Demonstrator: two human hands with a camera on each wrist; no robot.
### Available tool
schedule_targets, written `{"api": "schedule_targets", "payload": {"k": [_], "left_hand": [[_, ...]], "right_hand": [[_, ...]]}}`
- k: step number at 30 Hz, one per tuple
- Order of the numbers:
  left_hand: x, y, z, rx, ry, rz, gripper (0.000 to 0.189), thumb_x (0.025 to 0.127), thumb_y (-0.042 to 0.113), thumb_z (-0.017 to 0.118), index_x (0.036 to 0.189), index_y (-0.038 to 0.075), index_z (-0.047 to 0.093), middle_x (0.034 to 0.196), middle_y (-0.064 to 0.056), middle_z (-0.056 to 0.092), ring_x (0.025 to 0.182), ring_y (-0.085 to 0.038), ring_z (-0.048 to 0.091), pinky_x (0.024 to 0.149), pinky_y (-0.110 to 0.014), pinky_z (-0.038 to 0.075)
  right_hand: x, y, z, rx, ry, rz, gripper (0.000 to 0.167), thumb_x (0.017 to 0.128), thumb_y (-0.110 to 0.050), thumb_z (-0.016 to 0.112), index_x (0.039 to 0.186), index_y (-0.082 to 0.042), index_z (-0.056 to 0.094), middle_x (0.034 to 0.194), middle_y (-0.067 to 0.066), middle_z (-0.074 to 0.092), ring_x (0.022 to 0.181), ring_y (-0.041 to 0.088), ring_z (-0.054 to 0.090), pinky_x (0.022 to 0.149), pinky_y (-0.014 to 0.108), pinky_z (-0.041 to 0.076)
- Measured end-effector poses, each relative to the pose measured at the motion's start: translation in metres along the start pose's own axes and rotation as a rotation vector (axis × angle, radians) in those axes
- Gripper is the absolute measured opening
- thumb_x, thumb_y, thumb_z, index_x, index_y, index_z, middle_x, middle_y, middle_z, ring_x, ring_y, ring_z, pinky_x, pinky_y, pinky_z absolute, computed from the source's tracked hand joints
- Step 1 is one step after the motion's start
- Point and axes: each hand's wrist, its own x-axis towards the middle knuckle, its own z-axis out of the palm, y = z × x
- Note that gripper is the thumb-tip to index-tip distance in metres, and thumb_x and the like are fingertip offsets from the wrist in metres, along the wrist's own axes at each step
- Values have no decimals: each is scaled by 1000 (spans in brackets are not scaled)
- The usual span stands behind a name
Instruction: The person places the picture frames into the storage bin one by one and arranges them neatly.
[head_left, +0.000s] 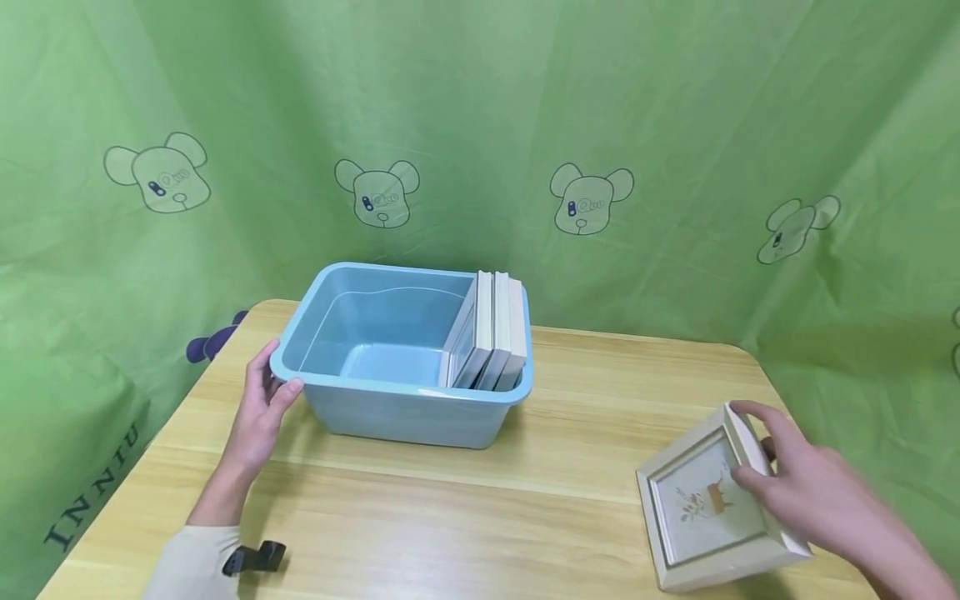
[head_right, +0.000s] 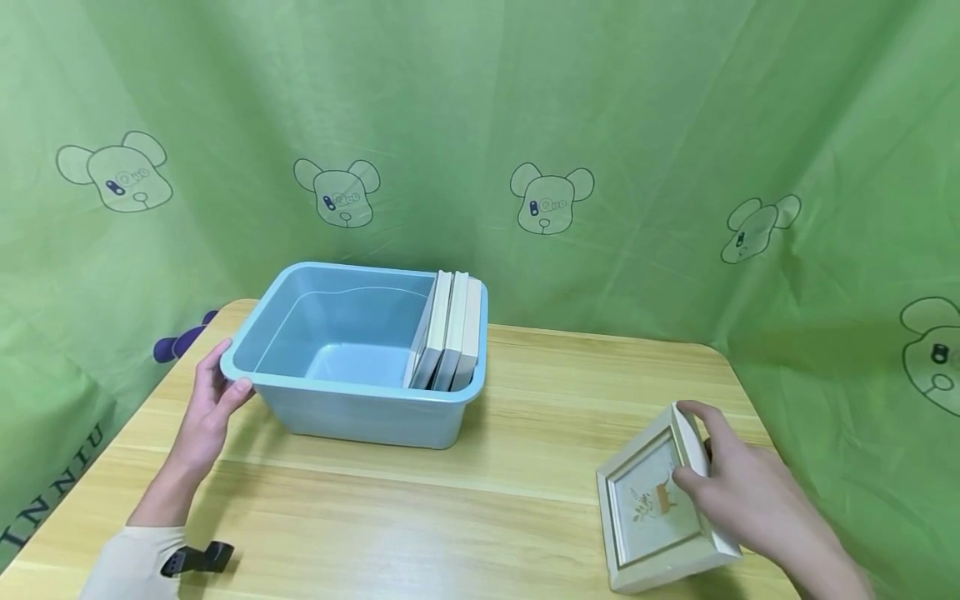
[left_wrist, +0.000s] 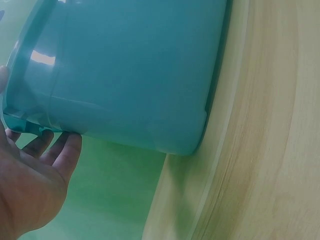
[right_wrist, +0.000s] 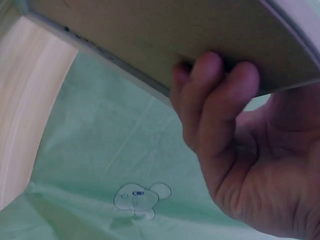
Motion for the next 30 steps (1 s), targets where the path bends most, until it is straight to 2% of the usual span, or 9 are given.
{"api": "schedule_targets", "payload": {"k": [6, 9, 13, 18, 24, 25, 26, 28, 30], "left_hand": [[1, 0, 0, 6, -6, 0, 66, 101, 15, 49, 155, 11, 10, 160, -18, 16, 145, -41, 20, 102, -2, 34], [1, 0, 0, -3, -4, 4, 66, 101, 15, 49, 155, 13, 11, 160, -17, 16, 145, -41, 20, 102, -2, 34], [1, 0, 0, -19, -6, 6, 65, 101, 14, 49, 155, 15, 12, 160, -17, 16, 145, -42, 19, 102, -2, 34], [1, -1, 0, -20, -4, 3, 66, 101, 14, 49, 155, 14, 12, 160, -17, 16, 145, -41, 20, 101, -2, 35], [1, -2, 0, -5, -8, -1, 66, 101, 16, 49, 155, 16, 12, 161, -16, 16, 145, -42, 21, 100, -2, 35], [1, -2, 0, -4, -6, 2, 66, 101, 16, 49, 155, 15, 12, 160, -16, 16, 145, -42, 21, 100, -2, 35], [1, -2, 0, -3, -5, 5, 66, 101, 15, 49, 155, 15, 12, 160, -16, 16, 145, -41, 21, 100, -2, 35], [1, -2, 0, -3, 0, 11, 65, 101, 15, 49, 155, 13, 12, 160, -16, 17, 144, -41, 22, 100, -2, 35], [1, -2, 0, -6, 4, 18, 65, 101, 13, 49, 154, 13, 13, 159, -16, 18, 143, -41, 22, 100, -2, 35]], "right_hand": [[4, -13, -7, 114, 45, -51, 79, 94, -20, 59, 155, -10, 10, 116, 41, 56, 71, 21, 65, 48, 29, 53], [6, -20, -14, 159, 69, -71, 81, 95, -19, 59, 156, -13, 7, 121, 45, 50, 71, 23, 66, 47, 27, 55], [8, -32, -24, 202, 120, -106, 79, 95, -18, 60, 156, -16, 11, 122, 45, 50, 71, 23, 67, 47, 26, 55], [12, -43, -34, 285, 162, -158, 75, 95, -14, 59, 156, -19, 14, 121, 43, 53, 66, 13, 67, 49, 28, 57], [14, -53, -43, 409, 195, -198, 73, 97, -10, 56, 154, -33, 17, 126, 40, 50, 69, 9, 68, 51, 35, 59], [13, -54, -44, 418, 205, -197, 73, 97, -10, 56, 153, -35, 17, 126, 39, 50, 70, 9, 68, 52, 35, 59], [14, -55, -45, 426, 215, -199, 73, 97, -10, 56, 153, -36, 17, 124, 30, 55, 70, 9, 68, 52, 36, 59], [14, -58, -48, 445, 238, -210, 72, 97, -8, 56, 153, -36, 19, 117, 9, 63, 71, 9, 68, 52, 37, 60], [15, -60, -51, 470, 257, -227, 73, 96, -5, 55, 153, -34, 20, 110, -13, 63, 72, 8, 68, 51, 37, 59]]}}
